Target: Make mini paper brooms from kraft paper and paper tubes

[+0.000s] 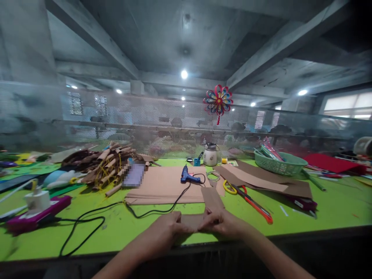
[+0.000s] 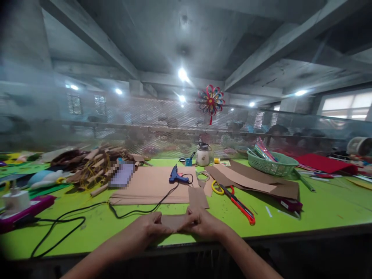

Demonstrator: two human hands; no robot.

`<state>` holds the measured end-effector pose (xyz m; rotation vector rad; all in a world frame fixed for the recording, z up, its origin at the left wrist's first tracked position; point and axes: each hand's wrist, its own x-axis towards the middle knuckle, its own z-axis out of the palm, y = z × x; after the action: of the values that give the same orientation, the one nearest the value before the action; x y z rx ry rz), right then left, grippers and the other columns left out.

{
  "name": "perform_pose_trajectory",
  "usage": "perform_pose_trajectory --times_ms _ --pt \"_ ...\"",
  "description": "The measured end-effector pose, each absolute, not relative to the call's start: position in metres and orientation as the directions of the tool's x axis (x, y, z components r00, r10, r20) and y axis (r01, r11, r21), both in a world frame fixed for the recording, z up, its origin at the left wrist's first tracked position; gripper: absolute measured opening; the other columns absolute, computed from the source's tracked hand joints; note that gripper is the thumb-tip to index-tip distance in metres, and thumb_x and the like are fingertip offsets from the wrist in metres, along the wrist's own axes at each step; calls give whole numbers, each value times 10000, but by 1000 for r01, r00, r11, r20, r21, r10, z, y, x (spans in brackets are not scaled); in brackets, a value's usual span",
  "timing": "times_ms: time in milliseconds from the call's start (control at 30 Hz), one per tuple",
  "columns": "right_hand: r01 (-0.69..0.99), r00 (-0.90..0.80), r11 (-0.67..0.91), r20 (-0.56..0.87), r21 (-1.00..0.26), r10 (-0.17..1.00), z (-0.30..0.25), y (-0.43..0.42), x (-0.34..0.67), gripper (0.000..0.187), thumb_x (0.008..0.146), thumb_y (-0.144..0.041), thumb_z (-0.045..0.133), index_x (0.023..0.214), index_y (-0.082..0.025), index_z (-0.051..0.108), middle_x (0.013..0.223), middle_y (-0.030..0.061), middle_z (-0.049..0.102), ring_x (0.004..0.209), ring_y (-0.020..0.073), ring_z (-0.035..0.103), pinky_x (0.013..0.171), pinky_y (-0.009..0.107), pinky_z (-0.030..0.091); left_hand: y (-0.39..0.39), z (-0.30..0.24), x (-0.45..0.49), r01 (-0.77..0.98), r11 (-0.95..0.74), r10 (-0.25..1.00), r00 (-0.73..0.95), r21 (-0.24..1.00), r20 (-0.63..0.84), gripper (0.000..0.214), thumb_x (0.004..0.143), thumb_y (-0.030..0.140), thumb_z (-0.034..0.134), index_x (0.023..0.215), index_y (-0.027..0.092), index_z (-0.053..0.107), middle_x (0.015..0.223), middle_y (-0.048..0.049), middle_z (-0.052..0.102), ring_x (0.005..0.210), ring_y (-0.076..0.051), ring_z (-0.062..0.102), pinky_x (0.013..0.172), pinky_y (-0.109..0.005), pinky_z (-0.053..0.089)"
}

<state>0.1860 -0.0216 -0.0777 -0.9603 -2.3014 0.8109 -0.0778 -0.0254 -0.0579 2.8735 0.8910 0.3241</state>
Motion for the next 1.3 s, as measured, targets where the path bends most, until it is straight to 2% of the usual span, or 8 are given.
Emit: perform_pose_trajectory --times_ms 100,400,600,800,933,1033,1133,1300 --pt "458 -619 587 235 -667 750 -79 -24 187 277 891 -419 563 990 -264 771 840 37 588 776 154 542 667 240 423 -28 -56 -78 571 -810 587 794 134 161 279 881 223 500 1081 314 673 818 -35 503 741 -155 480 637 -238 340" --pt "495 -681 673 235 -549 693 -74 -29 189 281 945 -309 483 1089 -298 724 955 47 596 875 163 560 765 264 430 -39 -46 -75 577 -816 573 799 35 182 304 886 201 495 1097 357 649 842 -43 516 772 -181 475 642 -271 331" --pt "523 -722 723 215 -452 657 -59 -37 186 310 959 -294 440 1069 -273 729 879 45 573 807 154 531 691 254 400 -33 -44 -78 493 -870 484 858 -15 171 385 886 172 492 1200 370 592 860 -49 507 771 -175 476 661 -274 357" --pt "530 -709 714 223 -456 669 -55 -43 183 327 969 -322 417 1069 -260 722 926 65 578 852 166 544 733 271 412 -33 -40 -80 480 -877 470 870 -38 152 388 865 163 505 1204 343 566 883 -50 524 798 -190 496 679 -289 390" --pt "557 -703 717 222 -418 676 -57 -42 182 338 969 -325 411 1065 -244 725 899 68 572 823 165 535 714 269 409 -46 -50 -64 546 -835 523 826 -70 210 229 853 133 489 1040 213 596 974 -87 574 894 -236 501 795 -376 423" --pt "552 -700 735 260 -393 665 -64 -40 183 327 963 -301 422 1065 -233 725 902 70 565 824 161 529 715 263 407 -52 -68 -51 559 -828 519 798 -53 307 217 891 203 498 1096 186 568 1051 -90 603 998 -275 489 905 -456 393" --pt "545 -691 750 305 -375 655 -73 -39 186 300 942 -251 450 1074 -240 720 917 73 555 840 164 527 715 262 406 -51 -89 -46 579 -815 531 759 -17 376 260 908 268 511 1157 203 548 1078 -81 610 1004 -280 496 895 -470 390" --pt "566 -649 739 355 -365 673 -76 -47 193 307 911 -187 469 1091 -256 708 948 79 555 870 172 535 738 273 418 -45 -106 -51 590 -805 516 751 -67 413 310 896 254 535 1202 202 533 1098 -88 617 1033 -309 502 868 -497 393"
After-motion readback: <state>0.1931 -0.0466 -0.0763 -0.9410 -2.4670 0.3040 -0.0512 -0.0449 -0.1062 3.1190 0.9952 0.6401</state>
